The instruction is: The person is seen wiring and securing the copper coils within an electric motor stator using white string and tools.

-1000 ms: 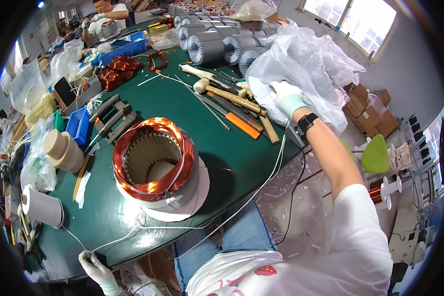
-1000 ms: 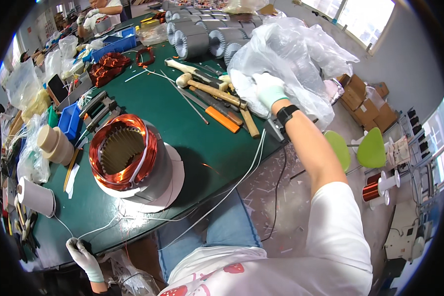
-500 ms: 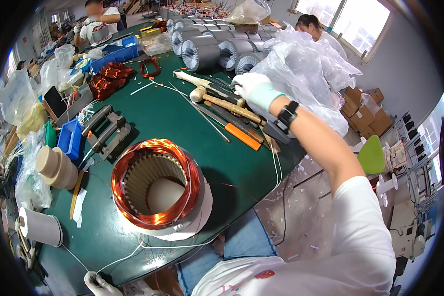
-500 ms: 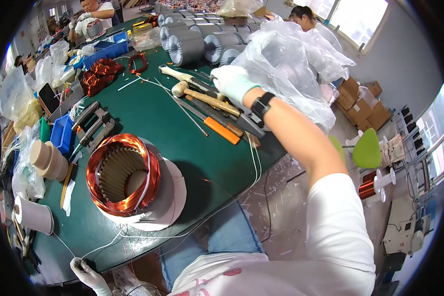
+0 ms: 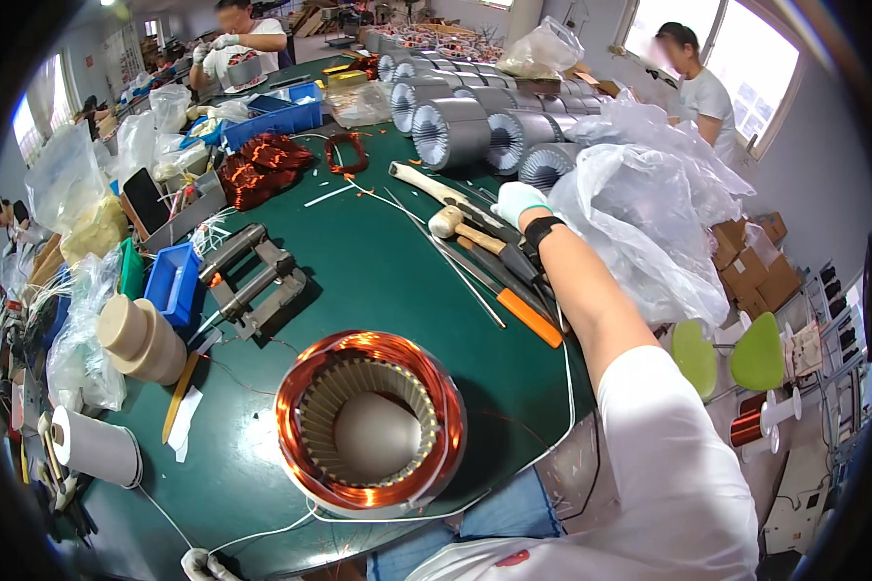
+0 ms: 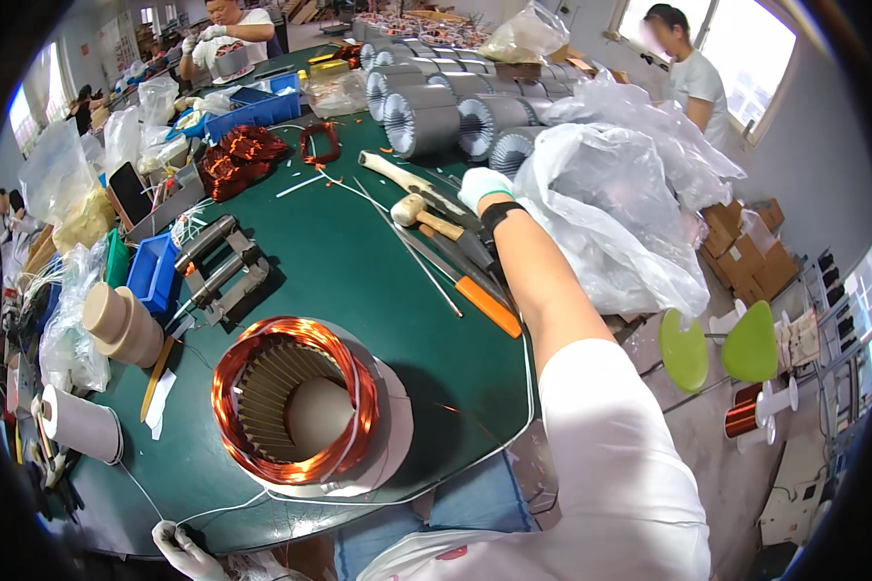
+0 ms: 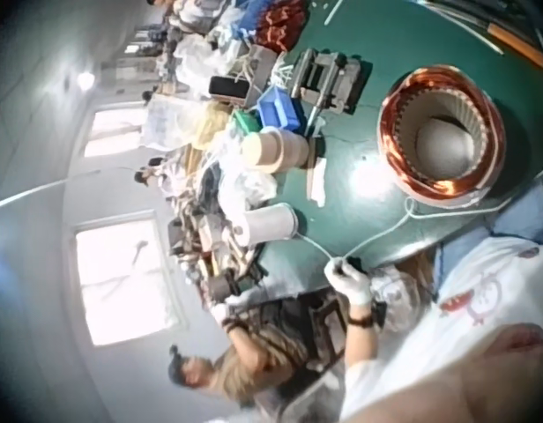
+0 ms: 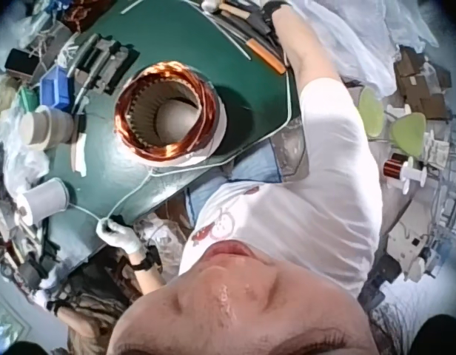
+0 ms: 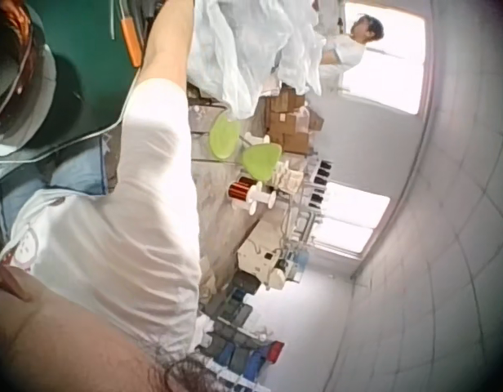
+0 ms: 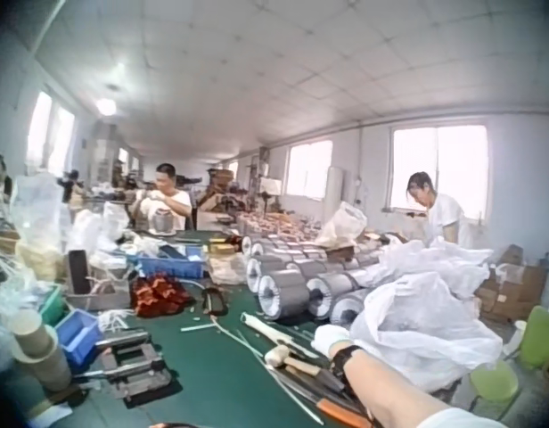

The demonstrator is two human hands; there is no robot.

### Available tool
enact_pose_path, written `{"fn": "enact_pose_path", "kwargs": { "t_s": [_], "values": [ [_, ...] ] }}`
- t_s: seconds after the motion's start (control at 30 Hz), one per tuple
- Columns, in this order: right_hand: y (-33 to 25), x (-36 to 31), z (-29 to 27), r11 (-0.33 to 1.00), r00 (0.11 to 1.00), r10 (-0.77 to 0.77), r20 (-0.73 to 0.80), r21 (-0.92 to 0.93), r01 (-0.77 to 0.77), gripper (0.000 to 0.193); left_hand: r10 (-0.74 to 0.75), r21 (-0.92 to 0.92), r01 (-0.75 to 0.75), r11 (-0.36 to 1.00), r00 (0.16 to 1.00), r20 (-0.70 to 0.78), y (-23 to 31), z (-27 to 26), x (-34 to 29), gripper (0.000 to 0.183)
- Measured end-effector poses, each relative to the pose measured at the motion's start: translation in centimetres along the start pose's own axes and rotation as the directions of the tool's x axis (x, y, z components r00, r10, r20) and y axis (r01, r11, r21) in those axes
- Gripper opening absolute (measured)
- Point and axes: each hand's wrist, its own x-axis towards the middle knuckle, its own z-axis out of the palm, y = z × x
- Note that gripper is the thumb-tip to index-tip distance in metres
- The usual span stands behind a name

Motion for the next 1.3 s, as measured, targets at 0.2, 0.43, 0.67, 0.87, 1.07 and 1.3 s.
{"fn": "enact_pose_path", "kwargs": {
  "t_s": [0.2, 0.43, 0.67, 0.87, 1.07, 1.3],
  "values": [
    [0.1, 1.3, -0.9, 0.997, 0.997, -0.004, -0.082, -0.077, -0.002, 0.033, 0.01, 0.002, -0.01, 1.0, 1.0, 0.0, 0.2, 0.2, 0.1, 0.03],
    [2.3, -0.3, -8.1, 0.867, 0.718, 0.146, -0.68, 0.438, 0.239, 0.035, 0.058, 0.031, -0.057, 0.998, 0.998, -0.006, -0.3, -0.1, 0.0, 0.025],
    [0.5, -8.7, -13.0, 0.395, 0.296, -0.827, -0.477, -0.12, 0.911, 0.028, -0.082, -0.143, 0.075, 0.987, 0.996, -0.041, -2.8, -0.2, -1.7, 0.012],
    [-1.8, -16.9, -5.4, 0.788, 0.807, -0.585, -0.085, 0.176, 0.589, 0.033, -0.084, -0.21, 0.079, 0.975, 0.996, -0.017, -3.2, 1.4, -1.2, 0.015],
    [-1.1, -22.0, -3.8, 0.852, 0.851, -0.524, -0.042, -0.001, 0.524, 0.046, -0.038, -0.212, 0.028, 0.977, 0.999, -0.039, -3.1, 1.5, -0.7, 0.007],
    [-3.4, -24.3, -1.0, 0.886, 0.885, -0.464, -0.036, 0.006, 0.464, 0.04, 0.064, -0.074, -0.069, 0.995, 0.996, -0.063, -2.2, 0.4, -0.5, 0.007]
  ]
}}
